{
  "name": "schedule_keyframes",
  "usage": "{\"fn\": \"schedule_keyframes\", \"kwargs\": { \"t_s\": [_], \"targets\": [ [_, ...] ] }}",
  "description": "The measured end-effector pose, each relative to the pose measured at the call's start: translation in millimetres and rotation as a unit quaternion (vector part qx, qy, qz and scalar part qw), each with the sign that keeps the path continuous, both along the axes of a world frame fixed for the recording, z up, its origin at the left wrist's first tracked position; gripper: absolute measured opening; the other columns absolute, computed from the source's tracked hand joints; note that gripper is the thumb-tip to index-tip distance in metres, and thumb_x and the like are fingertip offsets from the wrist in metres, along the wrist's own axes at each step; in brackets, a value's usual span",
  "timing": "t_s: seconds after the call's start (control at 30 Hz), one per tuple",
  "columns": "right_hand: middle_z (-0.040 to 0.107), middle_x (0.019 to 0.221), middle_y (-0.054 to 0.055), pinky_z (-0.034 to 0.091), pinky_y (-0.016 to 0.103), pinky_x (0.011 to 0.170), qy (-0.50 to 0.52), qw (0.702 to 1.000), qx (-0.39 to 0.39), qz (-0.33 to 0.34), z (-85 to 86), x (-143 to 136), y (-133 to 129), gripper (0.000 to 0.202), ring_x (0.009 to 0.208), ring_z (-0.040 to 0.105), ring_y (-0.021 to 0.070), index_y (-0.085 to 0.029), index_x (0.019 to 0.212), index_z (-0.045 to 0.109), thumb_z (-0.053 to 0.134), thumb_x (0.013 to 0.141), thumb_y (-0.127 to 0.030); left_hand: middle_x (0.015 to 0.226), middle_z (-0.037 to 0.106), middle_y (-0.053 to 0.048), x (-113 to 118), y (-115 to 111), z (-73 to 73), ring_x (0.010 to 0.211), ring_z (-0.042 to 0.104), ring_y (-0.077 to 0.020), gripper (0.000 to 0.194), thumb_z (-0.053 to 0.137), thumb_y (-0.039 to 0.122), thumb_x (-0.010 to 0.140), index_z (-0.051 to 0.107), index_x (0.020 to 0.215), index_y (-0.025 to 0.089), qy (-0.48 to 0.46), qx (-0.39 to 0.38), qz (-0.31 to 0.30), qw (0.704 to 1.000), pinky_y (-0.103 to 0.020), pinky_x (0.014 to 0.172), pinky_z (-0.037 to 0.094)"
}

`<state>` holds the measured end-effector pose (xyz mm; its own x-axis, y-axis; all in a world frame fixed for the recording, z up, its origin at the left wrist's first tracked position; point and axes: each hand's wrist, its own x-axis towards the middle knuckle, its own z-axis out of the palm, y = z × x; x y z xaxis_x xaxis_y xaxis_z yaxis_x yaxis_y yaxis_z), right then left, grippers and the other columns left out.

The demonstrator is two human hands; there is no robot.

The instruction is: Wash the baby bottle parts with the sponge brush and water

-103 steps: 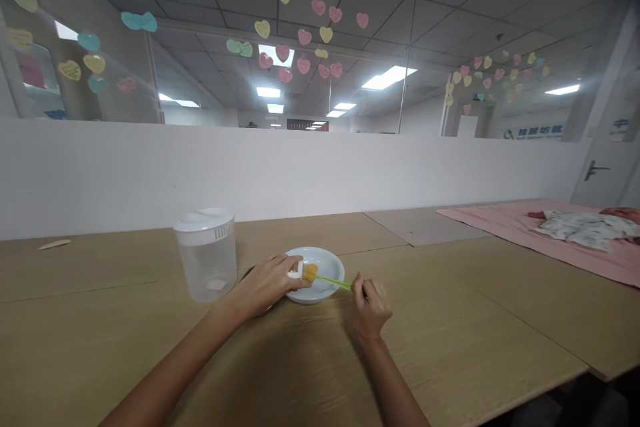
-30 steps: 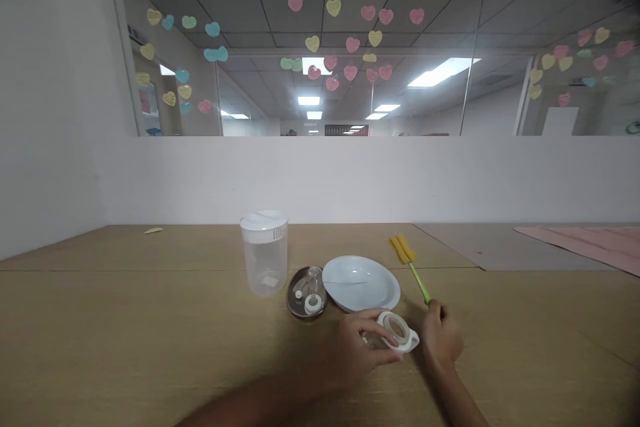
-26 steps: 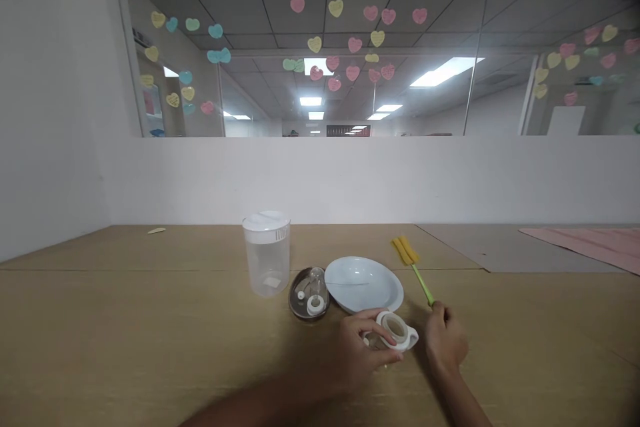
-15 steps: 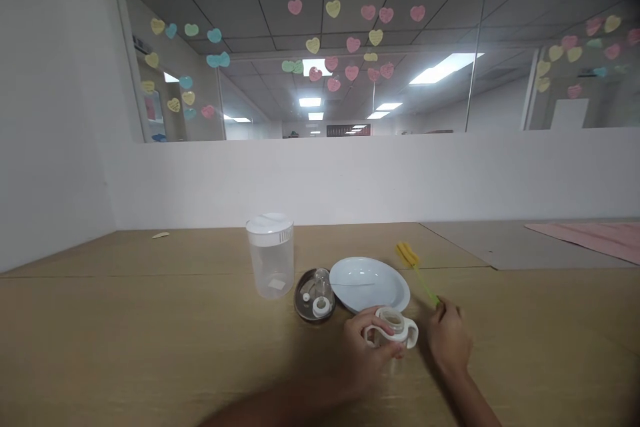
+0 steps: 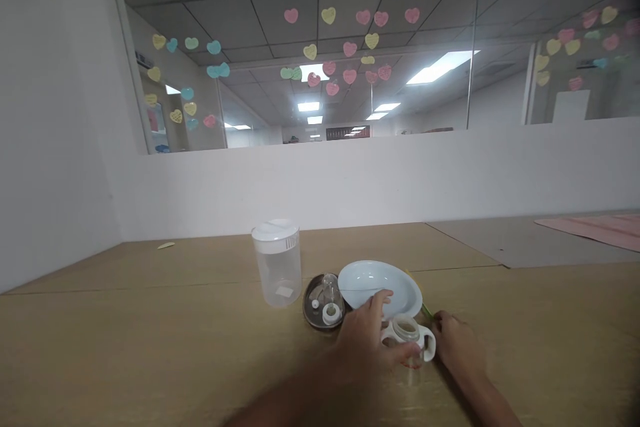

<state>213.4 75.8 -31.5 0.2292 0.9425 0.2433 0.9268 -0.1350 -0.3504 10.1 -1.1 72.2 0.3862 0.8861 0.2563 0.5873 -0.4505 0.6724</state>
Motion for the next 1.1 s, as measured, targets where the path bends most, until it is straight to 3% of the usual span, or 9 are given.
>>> {"fn": "schedule_keyframes", "kwargs": {
  "t_s": [0.17,0.33,0.43,0.5,0.6,0.67,0.73,0.97,1.1],
  "targets": [
    [0.068,0.092,0.013,0.044,0.034,0.065,0.032,0.999,-0.016,-0.015,2.9,2,-5,0.028,0.087,0.062,0.0279,-0.019,0.089,0.065,0.040,0.080,-0.025,0.117,0.061,-0.009,-36,23,37.9,0.106,0.056,-0.0249,0.045,0.048,0.049,0.084,0.053,0.118,0.020,0.195,0.131,0.095,0.967,-0.036,0.092,0.041],
    [0.065,0.099,0.015,0.044,0.034,0.071,0.057,0.993,0.091,-0.051,13.0,7,-2,0.037,0.086,0.061,0.0256,-0.014,0.098,0.065,0.035,0.081,-0.027,0.103,0.065,-0.013,-67,42,41.2,0.094,0.062,-0.0272,0.031,0.040,0.033,0.087,0.059,0.105,0.015,0.351,0.121,0.202,0.906,-0.036,0.077,0.047],
    [0.064,0.103,0.012,0.042,0.033,0.071,0.074,0.981,0.177,-0.041,40.4,4,7,0.039,0.086,0.060,0.0243,-0.014,0.100,0.064,0.032,0.083,-0.029,0.098,0.067,-0.015,-71,37,45.0,0.090,0.064,-0.0296,0.030,0.041,0.030,0.086,0.063,0.098,0.013,0.394,0.080,0.202,0.893,-0.036,0.072,0.048],
    [0.066,0.097,0.010,0.041,0.030,0.072,0.080,0.975,0.205,-0.005,66.7,-4,17,0.035,0.087,0.060,0.0234,-0.016,0.097,0.064,0.035,0.082,-0.030,0.095,0.068,-0.014,-69,26,56.9,0.088,0.064,-0.0294,0.028,0.043,0.029,0.085,0.064,0.094,0.013,0.393,0.065,0.180,0.899,-0.035,0.069,0.047],
    [0.068,0.094,0.007,0.040,0.027,0.069,0.098,0.977,0.170,0.083,101.6,-21,38,0.031,0.084,0.061,0.0205,-0.018,0.098,0.064,0.039,0.083,-0.028,0.096,0.068,-0.010,-65,6,81.1,0.085,0.064,-0.0241,0.030,0.038,0.034,0.088,0.064,0.094,0.018,0.317,0.100,0.142,0.932,-0.029,0.065,0.046],
    [0.068,0.093,0.006,0.040,0.025,0.072,0.101,0.971,0.135,0.168,111.9,-35,53,0.029,0.085,0.061,0.0184,-0.018,0.097,0.065,0.041,0.083,-0.025,0.094,0.069,-0.009,-63,-2,91.1,0.083,0.064,-0.0222,0.032,0.036,0.034,0.089,0.064,0.092,0.019,0.290,0.115,0.140,0.940,-0.027,0.063,0.045],
    [0.068,0.096,0.006,0.040,0.025,0.076,0.097,0.963,0.098,0.234,109.2,-48,66,0.027,0.087,0.061,0.0174,-0.017,0.096,0.066,0.044,0.081,-0.021,0.091,0.069,-0.012,-63,-2,90.6,0.082,0.065,-0.0235,0.035,0.035,0.033,0.090,0.066,0.088,0.016,0.312,0.105,0.154,0.932,-0.028,0.064,0.045],
    [0.066,0.108,0.004,0.043,0.026,0.083,0.155,0.924,-0.011,0.350,61.9,-66,84,0.037,0.090,0.061,0.0161,-0.019,0.101,0.066,0.050,0.069,-0.010,0.091,0.070,-0.016,-70,26,55.9,0.088,0.066,-0.0290,0.020,0.051,0.015,0.080,0.069,0.089,0.014,0.446,-0.011,0.189,0.875,-0.034,0.071,0.050],
    [0.063,0.113,0.007,0.047,0.025,0.074,0.193,0.906,-0.050,0.373,56.3,-64,84,0.043,0.086,0.061,0.0153,-0.016,0.107,0.064,0.048,0.068,-0.009,0.095,0.069,-0.017,-67,17,70.9,0.090,0.065,-0.0287,0.026,0.044,0.020,0.086,0.068,0.092,0.013,0.427,0.001,0.165,0.889,-0.035,0.074,0.050]
  ]
}}
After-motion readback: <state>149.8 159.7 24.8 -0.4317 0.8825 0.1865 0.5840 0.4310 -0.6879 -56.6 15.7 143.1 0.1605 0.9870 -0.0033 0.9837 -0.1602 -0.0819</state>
